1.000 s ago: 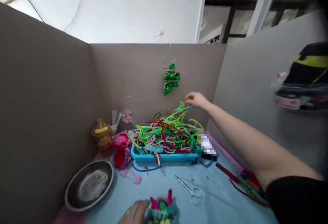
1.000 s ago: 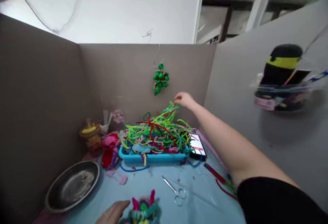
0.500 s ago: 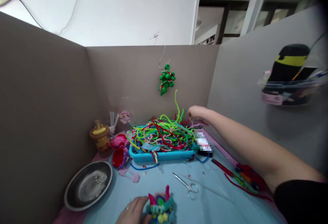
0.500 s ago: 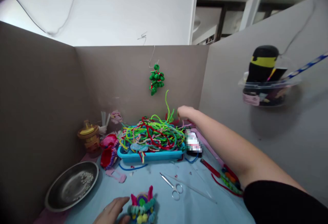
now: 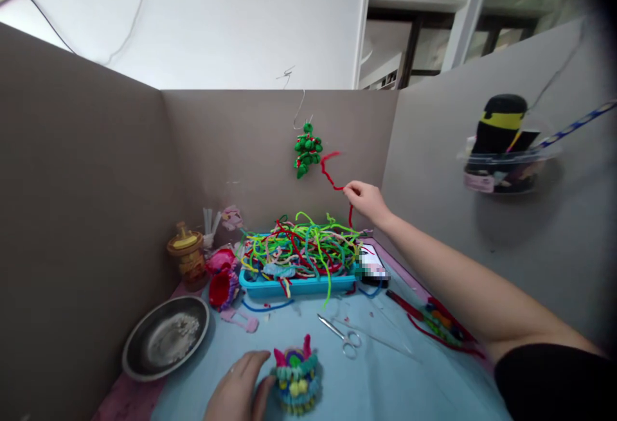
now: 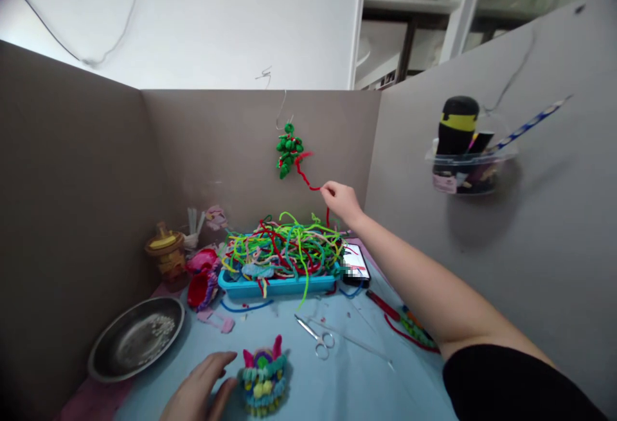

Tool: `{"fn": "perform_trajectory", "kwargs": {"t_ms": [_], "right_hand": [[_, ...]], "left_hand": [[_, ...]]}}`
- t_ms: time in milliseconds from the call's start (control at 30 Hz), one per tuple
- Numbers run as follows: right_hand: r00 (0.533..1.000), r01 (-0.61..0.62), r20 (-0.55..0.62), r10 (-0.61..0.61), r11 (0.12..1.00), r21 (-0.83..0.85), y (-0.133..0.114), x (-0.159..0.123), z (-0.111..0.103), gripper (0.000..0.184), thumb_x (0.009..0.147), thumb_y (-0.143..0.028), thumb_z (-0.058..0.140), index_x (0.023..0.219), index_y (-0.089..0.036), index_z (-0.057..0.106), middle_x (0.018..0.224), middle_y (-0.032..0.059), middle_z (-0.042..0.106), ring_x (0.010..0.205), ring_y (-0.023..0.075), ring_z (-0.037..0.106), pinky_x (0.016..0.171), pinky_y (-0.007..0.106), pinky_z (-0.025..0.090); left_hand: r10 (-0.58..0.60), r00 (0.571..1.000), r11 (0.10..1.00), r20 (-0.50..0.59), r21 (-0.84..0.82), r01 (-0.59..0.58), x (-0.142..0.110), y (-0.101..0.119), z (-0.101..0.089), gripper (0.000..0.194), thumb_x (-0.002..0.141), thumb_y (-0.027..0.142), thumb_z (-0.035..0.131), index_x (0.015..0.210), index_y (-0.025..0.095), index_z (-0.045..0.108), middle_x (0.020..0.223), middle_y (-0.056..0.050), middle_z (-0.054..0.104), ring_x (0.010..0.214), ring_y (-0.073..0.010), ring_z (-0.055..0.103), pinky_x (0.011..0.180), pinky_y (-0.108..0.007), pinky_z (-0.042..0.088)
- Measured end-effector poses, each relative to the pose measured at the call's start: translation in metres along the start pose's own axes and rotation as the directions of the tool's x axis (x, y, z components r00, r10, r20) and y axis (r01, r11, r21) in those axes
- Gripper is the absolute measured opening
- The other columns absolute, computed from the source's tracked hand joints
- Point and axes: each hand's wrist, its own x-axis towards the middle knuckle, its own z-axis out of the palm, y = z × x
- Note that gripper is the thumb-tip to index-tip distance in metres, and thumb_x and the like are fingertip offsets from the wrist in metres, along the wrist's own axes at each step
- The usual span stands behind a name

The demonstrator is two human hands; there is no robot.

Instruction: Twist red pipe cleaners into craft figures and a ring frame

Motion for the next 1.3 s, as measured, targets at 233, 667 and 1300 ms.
{"fn": "perform_trajectory", "kwargs": {"t_ms": [233, 667, 1300], "right_hand": [[0.971, -0.095, 0.237, -0.028, 0.865, 0.493, -0.082, -0.079, -0.012, 0.024, 0.078, -0.035, 0.049, 0.071, -0.015, 0.060, 0.056, -0.0031, 0.049, 0.052, 0.0094, 0.041, 0.050, 0.020, 0.031], [0.723, -0.598, 0.690, 0.042, 0.539, 0.594, -0.149, -0.260, 0.021, 0.019, 0.068, -0.021, 0.061, 0.085, -0.018, 0.055, 0.045, -0.0112, 0.041, 0.038, 0.0045, 0.034, 0.039, 0.016, 0.026], [0.983, -0.180, 0.136, 0.120, 0.754, 0.632, -0.123, -0.280, 0.027, 0.012, 0.080, -0.027, 0.053, 0.076, -0.020, 0.062, 0.071, 0.0023, 0.062, 0.069, 0.0167, 0.057, 0.066, 0.029, 0.045]], "left_hand": [[-0.194, 0.979, 0.921, -0.069, -0.356, 0.157, 0.010, 0.032, -0.016, 0.027, 0.077, 0.041, 0.056, 0.086, 0.019, 0.068, 0.078, -0.006, 0.064, 0.065, -0.0166, 0.058, 0.059, -0.026, 0.047], [-0.271, 0.963, 0.535, -0.009, -0.833, 0.143, 0.003, 0.046, 0.008, 0.037, 0.075, 0.046, 0.059, 0.088, 0.011, 0.064, 0.057, 0.003, 0.047, 0.050, -0.0068, 0.040, 0.047, -0.018, 0.032], [-0.332, 0.940, 0.547, 0.075, -0.797, 0.257, 0.009, 0.041, 0.005, 0.055, 0.065, 0.043, 0.069, 0.111, 0.013, 0.061, 0.086, -0.007, 0.065, 0.067, -0.0130, 0.056, 0.059, -0.024, 0.044]]}}
